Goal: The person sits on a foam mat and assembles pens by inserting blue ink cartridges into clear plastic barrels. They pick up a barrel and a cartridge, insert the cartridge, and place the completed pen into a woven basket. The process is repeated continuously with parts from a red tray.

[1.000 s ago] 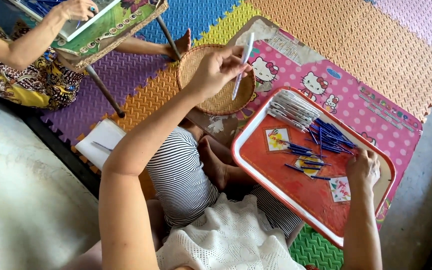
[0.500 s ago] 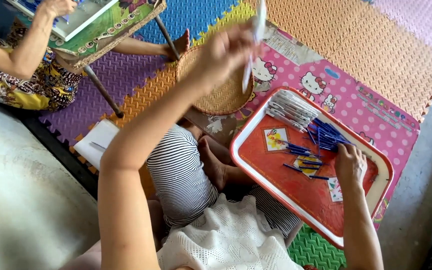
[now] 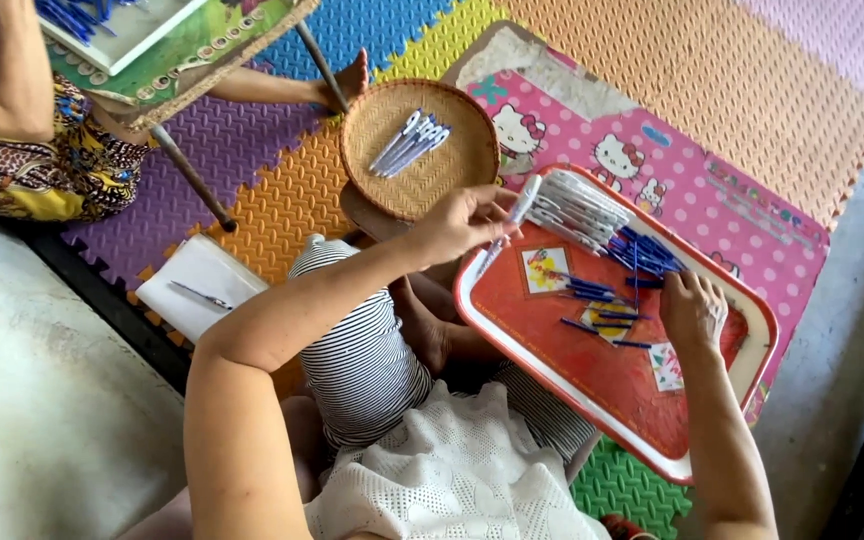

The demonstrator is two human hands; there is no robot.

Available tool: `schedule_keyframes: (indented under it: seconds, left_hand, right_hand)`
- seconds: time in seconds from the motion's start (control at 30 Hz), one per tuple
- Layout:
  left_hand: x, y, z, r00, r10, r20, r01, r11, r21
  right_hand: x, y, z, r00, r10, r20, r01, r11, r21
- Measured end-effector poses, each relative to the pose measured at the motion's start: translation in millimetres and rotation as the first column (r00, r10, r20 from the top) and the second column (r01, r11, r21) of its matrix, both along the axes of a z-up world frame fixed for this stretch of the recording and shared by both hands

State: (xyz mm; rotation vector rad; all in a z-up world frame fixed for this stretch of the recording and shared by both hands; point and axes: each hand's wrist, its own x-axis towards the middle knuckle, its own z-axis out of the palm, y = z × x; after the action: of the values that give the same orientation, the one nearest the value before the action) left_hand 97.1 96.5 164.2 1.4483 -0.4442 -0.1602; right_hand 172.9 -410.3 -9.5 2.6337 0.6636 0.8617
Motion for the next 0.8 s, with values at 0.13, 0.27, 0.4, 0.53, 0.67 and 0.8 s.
schedule_keyframes:
  seconds: [0.13, 0.27, 0.4, 0.53, 0.67, 0.8]
  left_hand:
    - [7, -1, -8, 0.992, 0.039, -0.118, -0.049, 0.995, -0.082]
    - [-5, -4, 11, 0.985, 0.054, -0.166, -0.062, 0.997, -0.044]
    - [10, -5, 1, 0.988, 0.01, -0.152, -0.014, 0.999, -0.03]
    - [-1, -10, 16, 0.988, 0.01, -0.155, -0.02, 0.998, -0.064]
    - [0, -10, 22, 0.994, 0.019, -0.112, -0.024, 0.999, -0.044]
    - [-1, -11, 19, 0.993, 0.026, -0.118, -0.033, 0.998, -0.059]
  right_hand:
    - [-2, 19, 18, 0.997, 0.061, 0.045, -0.062, 0.998, 0.028]
    - [-14, 26, 32, 0.996, 0.078, 0.04, -0.081, 0.992, 0.1]
    - [-13, 21, 42, 0.999, 0.02, 0.036, -0.025, 0.989, 0.146]
    - [-29, 16, 45, 1.0, 0.03, 0.006, -0.03, 0.984, 0.176]
    - [-41, 17, 40, 0.996, 0.088, -0.023, -0.081, 0.972, 0.22]
    - [-61, 27, 37, 0.994, 0.107, -0.024, -0.099, 0.97, 0.224]
